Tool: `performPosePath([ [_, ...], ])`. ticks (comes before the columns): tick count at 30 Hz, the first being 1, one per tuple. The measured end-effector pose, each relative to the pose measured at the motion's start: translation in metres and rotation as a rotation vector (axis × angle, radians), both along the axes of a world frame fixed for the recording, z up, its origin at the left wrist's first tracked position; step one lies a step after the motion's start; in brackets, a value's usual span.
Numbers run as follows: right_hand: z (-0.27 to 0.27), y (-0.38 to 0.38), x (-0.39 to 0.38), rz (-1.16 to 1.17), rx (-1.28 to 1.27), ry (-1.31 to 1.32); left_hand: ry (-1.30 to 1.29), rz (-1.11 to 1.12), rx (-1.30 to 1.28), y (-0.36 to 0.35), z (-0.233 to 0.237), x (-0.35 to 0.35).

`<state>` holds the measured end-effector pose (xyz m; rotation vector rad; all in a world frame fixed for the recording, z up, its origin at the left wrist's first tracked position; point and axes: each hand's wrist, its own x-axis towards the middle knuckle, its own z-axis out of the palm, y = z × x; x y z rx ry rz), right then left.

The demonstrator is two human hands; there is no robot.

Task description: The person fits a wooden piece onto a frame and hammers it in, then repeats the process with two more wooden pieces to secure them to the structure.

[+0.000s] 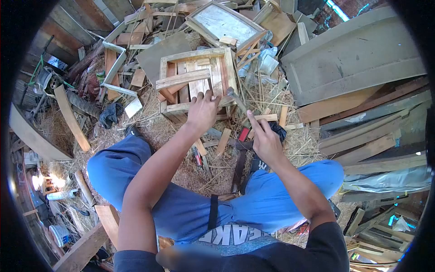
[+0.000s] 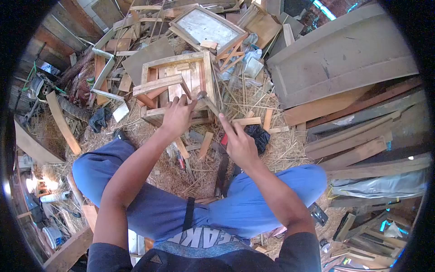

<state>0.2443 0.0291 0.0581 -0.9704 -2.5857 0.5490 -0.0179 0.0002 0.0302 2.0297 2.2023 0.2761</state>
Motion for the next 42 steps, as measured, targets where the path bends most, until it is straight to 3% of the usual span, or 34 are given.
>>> performPosePath([
  [3,-0.009,0.009,0.002,-0.193,-0.095,-0.144,0.018,-0.007,0.016,0.000,0.001,0.001],
  [5,-0.009,0.013,0.005,-0.189,-0.085,-0.100,0.033,-0.009,0.020,0.002,-0.002,-0.002],
  [7,0.000,0.008,0.002,-0.035,-0.023,0.118,0.013,-0.014,0.032,0.001,-0.003,-0.001],
  [9,-0.003,0.005,0.001,0.007,-0.021,0.096,0.001,-0.004,0.023,0.001,0.000,0.000],
  [11,-0.003,0.005,-0.002,-0.114,-0.132,-0.161,0.005,-0.016,0.008,-0.003,0.001,0.001],
  [13,-0.007,0.014,0.005,-0.193,-0.105,-0.164,0.036,-0.019,0.027,0.000,0.001,-0.001],
  [16,-0.004,0.011,0.009,-0.060,-0.050,0.071,0.016,-0.012,0.009,0.000,0.000,-0.001],
  [19,0.000,0.005,0.003,0.048,0.048,0.066,0.009,0.008,0.016,-0.001,0.001,0.001],
  [20,0.004,0.005,-0.001,-0.028,-0.069,-0.123,0.014,0.001,0.011,-0.004,0.001,0.002],
  [21,0.001,0.008,0.002,-0.036,-0.067,-0.117,0.001,0.003,0.015,-0.004,0.002,0.002],
  [23,-0.009,0.019,0.010,-0.196,-0.126,-0.052,-0.003,-0.003,0.035,0.003,0.004,-0.001],
  [25,-0.001,0.020,0.008,-0.209,-0.135,-0.058,-0.007,-0.005,0.056,0.000,0.000,-0.002],
  [27,-0.003,0.022,-0.001,-0.136,-0.063,0.333,-0.017,-0.009,0.101,-0.003,-0.004,-0.002],
  [28,-0.005,0.023,-0.005,-0.142,-0.061,0.332,-0.019,-0.024,0.146,-0.003,-0.004,-0.003],
  [31,-0.007,0.030,-0.007,-0.328,-0.240,0.510,-0.172,-0.110,0.279,-0.004,-0.001,-0.001],
  [33,0.003,0.041,-0.005,-0.430,-0.542,0.437,-0.259,-0.170,0.315,0.000,0.004,0.001],
  [34,0.021,0.040,-0.010,-0.501,-0.753,0.541,-0.323,-0.230,0.338,0.000,0.007,0.002],
  [37,0.032,0.050,-0.017,-0.471,-0.968,0.784,-0.420,-0.313,0.338,0.001,0.017,0.007],
  [42,0.035,0.057,-0.016,-0.360,-0.988,0.798,-0.526,-0.366,0.288,0.003,0.018,0.011],
])
